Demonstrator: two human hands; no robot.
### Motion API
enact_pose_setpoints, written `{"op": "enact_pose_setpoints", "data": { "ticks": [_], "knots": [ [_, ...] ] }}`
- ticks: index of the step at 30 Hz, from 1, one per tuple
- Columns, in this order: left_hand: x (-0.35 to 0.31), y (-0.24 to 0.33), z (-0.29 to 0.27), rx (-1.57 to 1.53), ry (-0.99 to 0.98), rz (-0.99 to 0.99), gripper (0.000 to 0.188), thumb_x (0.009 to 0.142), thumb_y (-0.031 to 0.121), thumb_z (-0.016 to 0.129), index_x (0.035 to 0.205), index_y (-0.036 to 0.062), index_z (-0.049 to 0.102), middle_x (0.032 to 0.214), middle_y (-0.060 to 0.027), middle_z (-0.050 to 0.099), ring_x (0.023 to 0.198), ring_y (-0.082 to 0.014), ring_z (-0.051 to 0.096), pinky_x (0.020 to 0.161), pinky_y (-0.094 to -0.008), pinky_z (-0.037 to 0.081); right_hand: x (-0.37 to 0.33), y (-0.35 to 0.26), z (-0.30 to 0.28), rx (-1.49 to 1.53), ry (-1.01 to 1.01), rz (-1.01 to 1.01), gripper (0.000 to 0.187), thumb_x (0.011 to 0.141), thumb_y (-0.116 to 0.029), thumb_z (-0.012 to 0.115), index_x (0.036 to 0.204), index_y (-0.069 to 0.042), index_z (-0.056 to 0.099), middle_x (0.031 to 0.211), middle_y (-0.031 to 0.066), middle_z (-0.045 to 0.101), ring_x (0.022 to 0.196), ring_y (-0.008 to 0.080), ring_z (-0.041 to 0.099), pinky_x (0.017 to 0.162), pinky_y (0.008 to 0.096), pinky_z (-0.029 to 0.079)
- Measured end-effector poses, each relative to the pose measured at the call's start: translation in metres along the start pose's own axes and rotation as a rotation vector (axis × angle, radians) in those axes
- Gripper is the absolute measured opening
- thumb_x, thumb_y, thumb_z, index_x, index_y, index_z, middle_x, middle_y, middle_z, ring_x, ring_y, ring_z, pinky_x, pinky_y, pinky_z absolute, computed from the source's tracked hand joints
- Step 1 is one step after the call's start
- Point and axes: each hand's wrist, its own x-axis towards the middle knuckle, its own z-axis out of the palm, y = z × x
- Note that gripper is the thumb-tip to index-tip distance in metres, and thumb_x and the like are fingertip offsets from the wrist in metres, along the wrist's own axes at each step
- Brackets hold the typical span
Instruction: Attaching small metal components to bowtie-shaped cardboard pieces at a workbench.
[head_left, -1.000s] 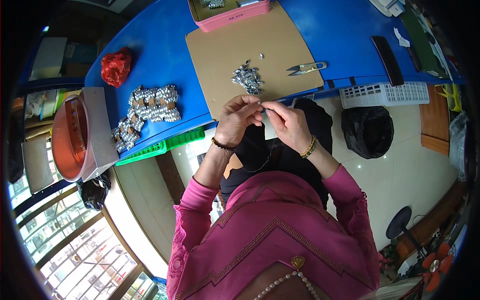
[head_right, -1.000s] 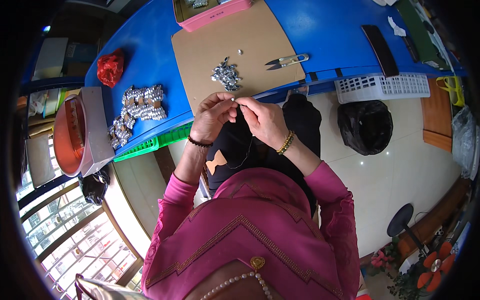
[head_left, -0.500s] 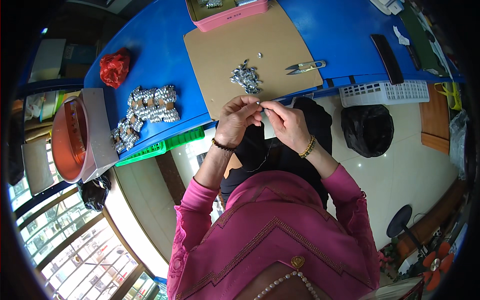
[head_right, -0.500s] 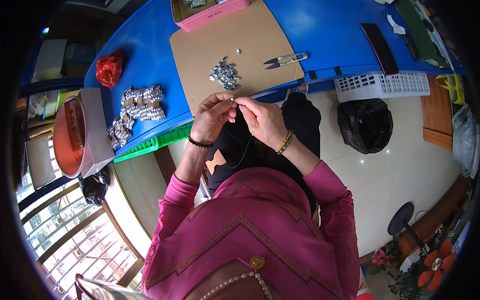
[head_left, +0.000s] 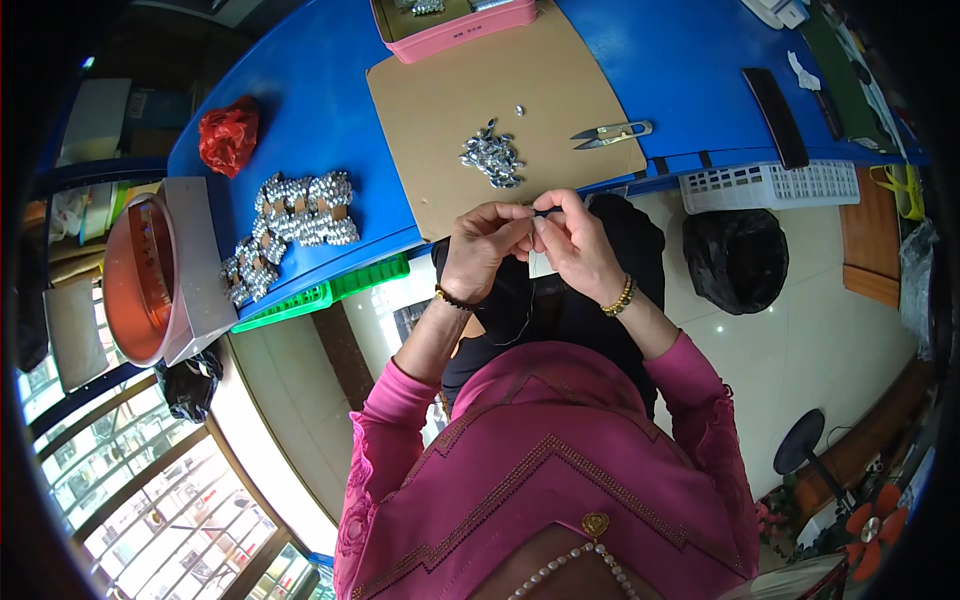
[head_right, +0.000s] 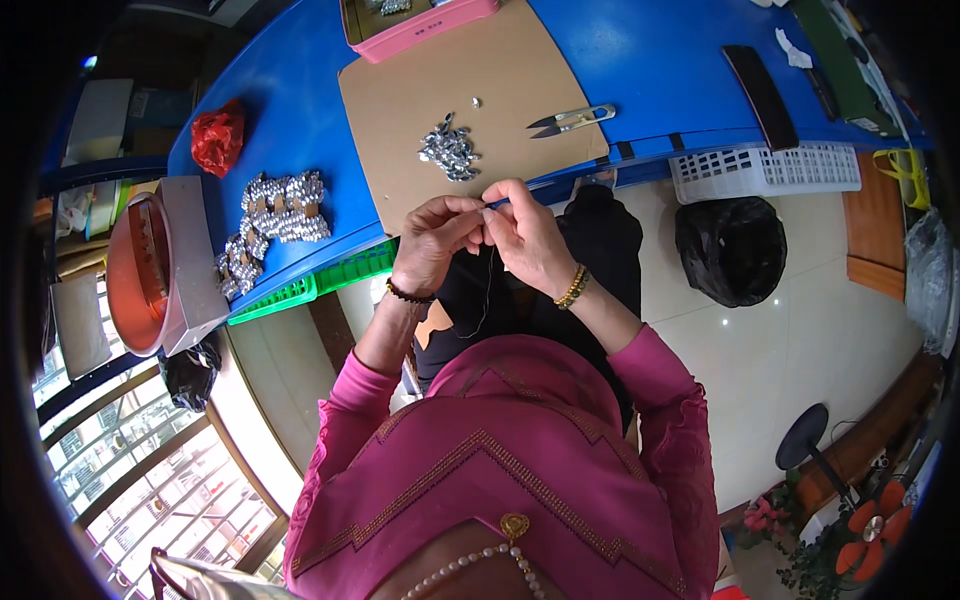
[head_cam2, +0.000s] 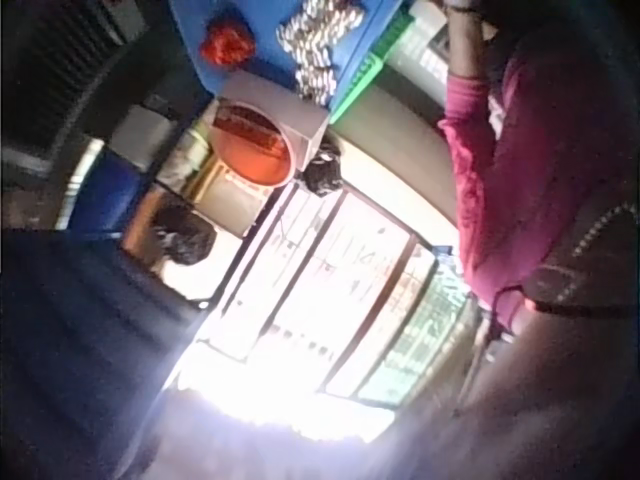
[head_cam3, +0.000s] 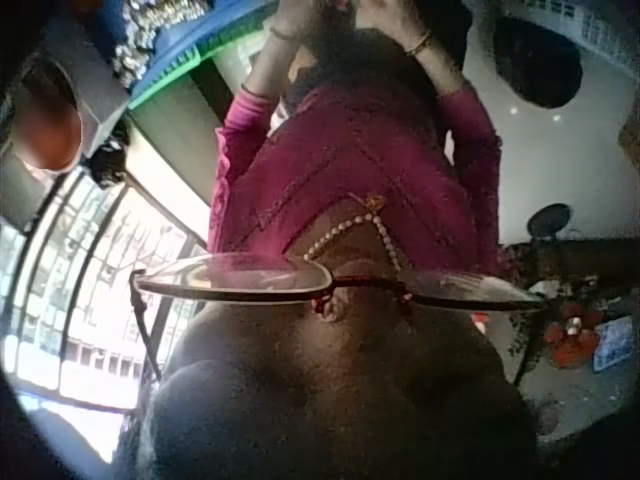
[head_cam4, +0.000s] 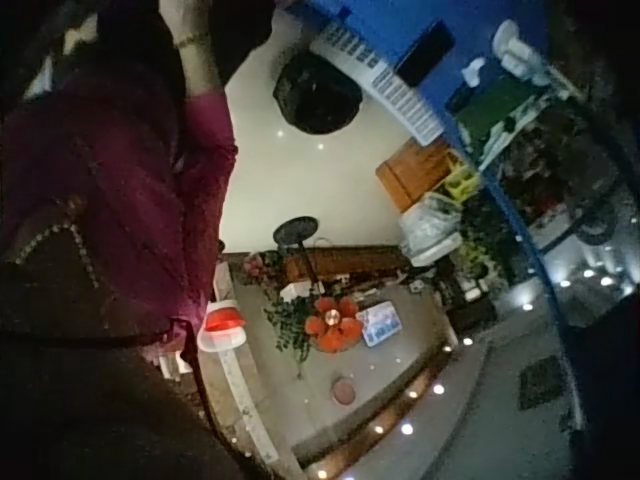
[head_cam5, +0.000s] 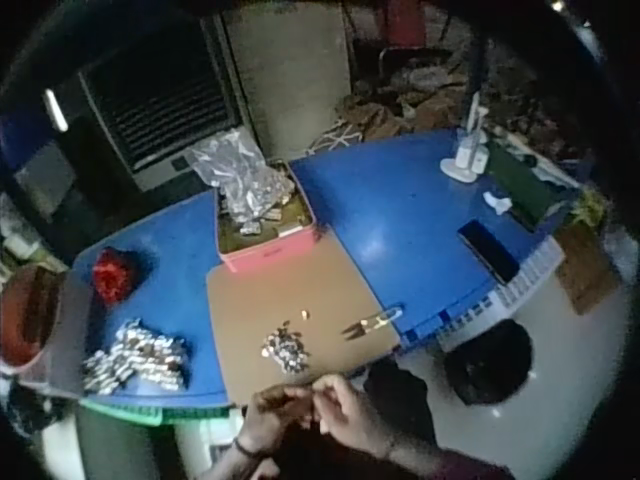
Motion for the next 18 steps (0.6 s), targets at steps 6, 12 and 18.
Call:
{"op": "enact_pose_setpoints", "data": {
  "ticks": [6,12,18],
  "knots": [
    [0.0,-0.007,0.003,0.266,-0.024,0.104,0.007,0.08,-0.001,0.055,0.085,-0.0019,0.06,0.072,-0.0051,0.06,0.06,-0.0089,0.056,0.053,-0.0198,0.046,0.013,0.003,-0.006,-0.403,0.066,-0.408,0.007,0.083,-0.005,0.052,0.087,-0.002,0.047,0.066,0.0071,0.058,0.054,0.0133,0.055,0.047,0.0258,0.042],
    [0.005,-0.006,-0.004,0.472,0.001,0.243,0.007,0.077,-0.002,0.057,0.083,-0.0001,0.061,0.072,-0.0042,0.06,0.058,-0.0092,0.055,0.05,-0.0206,0.044,0.009,-0.009,0.0,-0.069,0.19,-0.278,0.01,0.085,-0.009,0.053,0.085,-0.001,0.047,0.065,0.0048,0.056,0.052,0.0064,0.05,0.047,0.0229,0.041],
    [0.03,0.01,-0.015,1.172,0.27,0.796,0.012,0.073,-0.005,0.057,0.083,0.0016,0.061,0.073,-0.0063,0.057,0.056,-0.012,0.055,0.051,-0.0225,0.043,0.01,-0.01,-0.003,0.211,0.067,-0.011,0.012,0.088,-0.012,0.048,0.082,-0.002,0.047,0.063,0.0009,0.053,0.047,0.0022,0.043,0.042,0.0168,0.033]
  ]
}}
